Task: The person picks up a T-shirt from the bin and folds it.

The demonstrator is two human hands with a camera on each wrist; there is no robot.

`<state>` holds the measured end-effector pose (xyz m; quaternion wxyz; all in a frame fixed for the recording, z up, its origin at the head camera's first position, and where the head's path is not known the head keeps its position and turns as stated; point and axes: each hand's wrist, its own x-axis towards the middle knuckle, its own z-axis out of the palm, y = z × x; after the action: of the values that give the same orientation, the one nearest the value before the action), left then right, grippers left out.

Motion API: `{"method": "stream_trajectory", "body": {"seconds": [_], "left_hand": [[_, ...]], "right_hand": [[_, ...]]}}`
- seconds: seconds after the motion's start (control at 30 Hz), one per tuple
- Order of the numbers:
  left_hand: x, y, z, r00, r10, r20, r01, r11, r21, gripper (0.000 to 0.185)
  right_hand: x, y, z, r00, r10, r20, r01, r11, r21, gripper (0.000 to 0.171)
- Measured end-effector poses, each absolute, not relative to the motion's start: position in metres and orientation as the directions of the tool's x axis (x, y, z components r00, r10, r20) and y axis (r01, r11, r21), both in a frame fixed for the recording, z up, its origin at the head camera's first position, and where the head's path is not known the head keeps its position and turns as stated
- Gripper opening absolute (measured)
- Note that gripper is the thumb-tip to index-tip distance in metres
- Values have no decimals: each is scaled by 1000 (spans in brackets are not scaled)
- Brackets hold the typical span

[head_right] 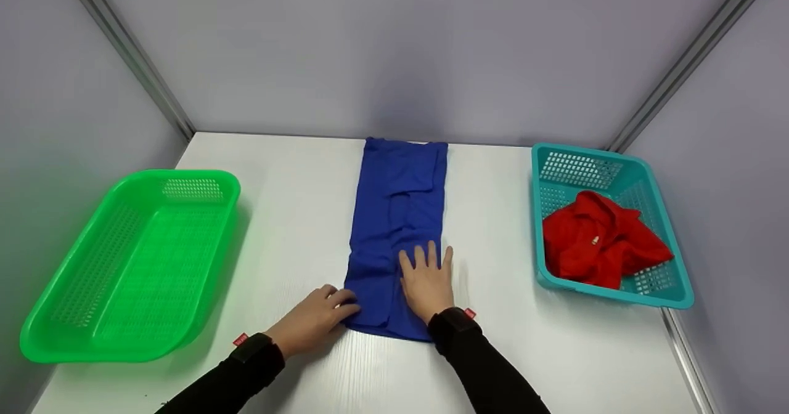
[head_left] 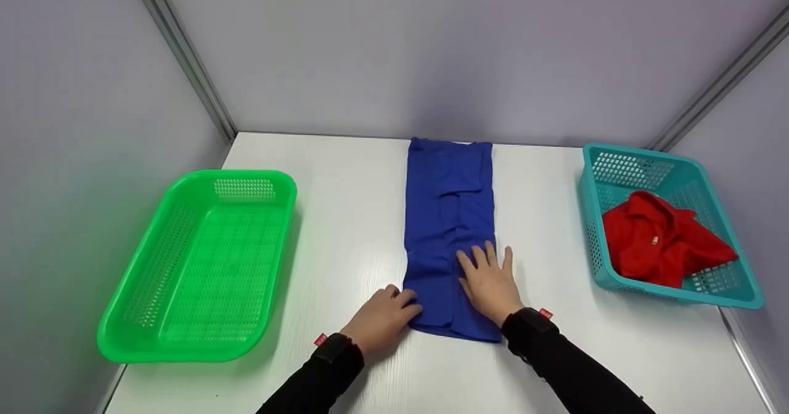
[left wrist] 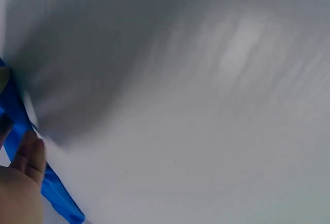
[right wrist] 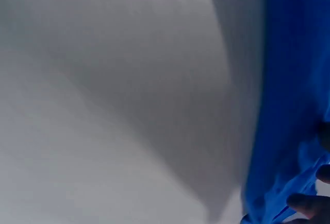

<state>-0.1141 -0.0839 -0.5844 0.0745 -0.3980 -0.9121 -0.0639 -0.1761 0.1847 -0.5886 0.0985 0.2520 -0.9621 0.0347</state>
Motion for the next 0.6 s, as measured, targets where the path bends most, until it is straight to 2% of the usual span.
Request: {"method": "stream_trajectory", "body": {"seconds": [0.1,0.17,0.23,0.33,0.5,0.6], "left_hand": [[-115,-81,-586,-656,723,216,738,674,-16,15],[-115,-80,-587,-651,725,224,738,674,-35,12],[-114,-80,-586,-662,713,233,732,682,-8,12],[-112,-80,-583,-688,675,266,719,683,126,8],[-113,-76,-571,-741,552,383,671,579,464,9],[-114,-74,-564,-751,487,447,659,497,565,16]], "right_hand": [[-159,181,-587,-746,-624,232,-647,762,-29,39],[-147,179,-588,-678,-706,205,-726,687,-34,45],[-136,177,-590,-638,-752,167,-766,641,-42,55],[-127,174,-592,-657,-741,140,-753,656,-57,62],[-123,173,-590,-717,-672,186,-691,720,-59,52],[-121,177,-586,-734,-636,240,-668,740,-82,54]]}}
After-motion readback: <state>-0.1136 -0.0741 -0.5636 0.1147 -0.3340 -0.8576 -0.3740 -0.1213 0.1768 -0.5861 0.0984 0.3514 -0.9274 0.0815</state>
